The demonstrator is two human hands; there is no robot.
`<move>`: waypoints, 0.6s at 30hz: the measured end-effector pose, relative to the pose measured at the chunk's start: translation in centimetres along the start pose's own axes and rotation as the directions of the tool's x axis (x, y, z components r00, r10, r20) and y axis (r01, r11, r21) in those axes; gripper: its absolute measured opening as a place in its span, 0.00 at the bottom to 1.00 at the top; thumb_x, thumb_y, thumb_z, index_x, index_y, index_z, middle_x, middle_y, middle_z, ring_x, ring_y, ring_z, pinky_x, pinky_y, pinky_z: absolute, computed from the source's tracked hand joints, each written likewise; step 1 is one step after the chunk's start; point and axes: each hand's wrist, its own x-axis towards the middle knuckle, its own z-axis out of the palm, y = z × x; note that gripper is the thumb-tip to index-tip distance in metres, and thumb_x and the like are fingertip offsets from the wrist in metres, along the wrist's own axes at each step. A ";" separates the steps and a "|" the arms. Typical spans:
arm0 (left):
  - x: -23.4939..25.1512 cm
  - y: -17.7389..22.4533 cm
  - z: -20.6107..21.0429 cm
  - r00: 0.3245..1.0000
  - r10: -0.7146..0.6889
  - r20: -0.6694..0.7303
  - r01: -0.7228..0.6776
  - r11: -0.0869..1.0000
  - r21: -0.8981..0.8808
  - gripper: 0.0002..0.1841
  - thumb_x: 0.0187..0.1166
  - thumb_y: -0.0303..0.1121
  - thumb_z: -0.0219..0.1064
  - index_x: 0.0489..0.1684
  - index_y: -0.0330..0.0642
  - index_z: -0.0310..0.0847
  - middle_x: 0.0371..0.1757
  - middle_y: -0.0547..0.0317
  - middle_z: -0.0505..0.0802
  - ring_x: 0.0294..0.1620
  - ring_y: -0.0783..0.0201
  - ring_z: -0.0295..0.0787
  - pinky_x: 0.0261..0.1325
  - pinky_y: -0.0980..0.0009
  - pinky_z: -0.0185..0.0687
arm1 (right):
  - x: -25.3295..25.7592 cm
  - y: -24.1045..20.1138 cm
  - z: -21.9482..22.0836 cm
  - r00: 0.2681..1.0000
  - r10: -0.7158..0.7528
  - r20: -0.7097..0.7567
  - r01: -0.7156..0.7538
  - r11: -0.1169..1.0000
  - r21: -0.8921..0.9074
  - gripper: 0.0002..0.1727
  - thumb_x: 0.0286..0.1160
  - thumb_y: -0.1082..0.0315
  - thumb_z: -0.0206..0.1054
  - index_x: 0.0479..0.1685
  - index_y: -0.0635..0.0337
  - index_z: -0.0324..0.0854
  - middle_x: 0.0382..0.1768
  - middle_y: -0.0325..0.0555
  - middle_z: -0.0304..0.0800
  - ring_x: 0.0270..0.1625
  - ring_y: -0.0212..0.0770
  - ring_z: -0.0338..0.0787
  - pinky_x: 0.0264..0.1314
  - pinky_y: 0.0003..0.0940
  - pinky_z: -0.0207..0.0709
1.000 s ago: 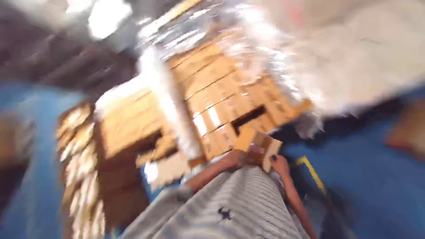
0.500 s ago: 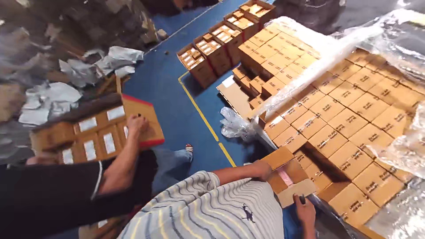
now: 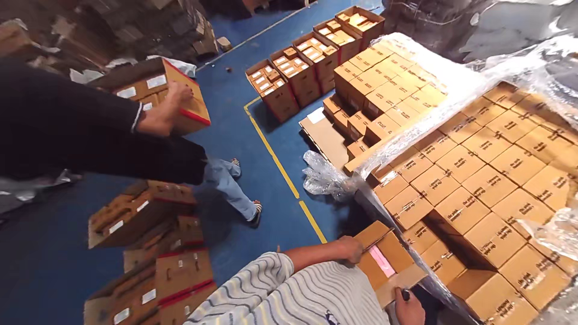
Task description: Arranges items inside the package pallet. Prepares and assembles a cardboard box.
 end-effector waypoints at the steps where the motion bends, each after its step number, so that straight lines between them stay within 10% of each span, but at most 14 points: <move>1: -0.4 -0.4 0.3 1.000 -0.005 -0.025 0.005 1.000 -0.010 0.17 0.77 0.36 0.67 0.52 0.28 0.84 0.56 0.31 0.90 0.62 0.32 0.86 0.59 0.28 0.77 | 0.5 -0.4 -0.1 0.999 -0.030 0.014 0.031 0.999 -0.035 0.20 0.81 0.58 0.67 0.38 0.71 0.89 0.39 0.70 0.92 0.49 0.70 0.92 0.54 0.72 0.77; 18: -6.2 2.9 14.4 0.938 -0.271 -0.215 0.198 0.931 -0.308 0.19 0.83 0.39 0.60 0.57 0.30 0.84 0.60 0.32 0.90 0.65 0.33 0.86 0.63 0.30 0.77 | 0.9 5.6 1.4 0.912 -0.334 0.237 0.362 0.929 -0.083 0.18 0.80 0.56 0.70 0.35 0.65 0.88 0.34 0.62 0.92 0.44 0.63 0.92 0.49 0.66 0.80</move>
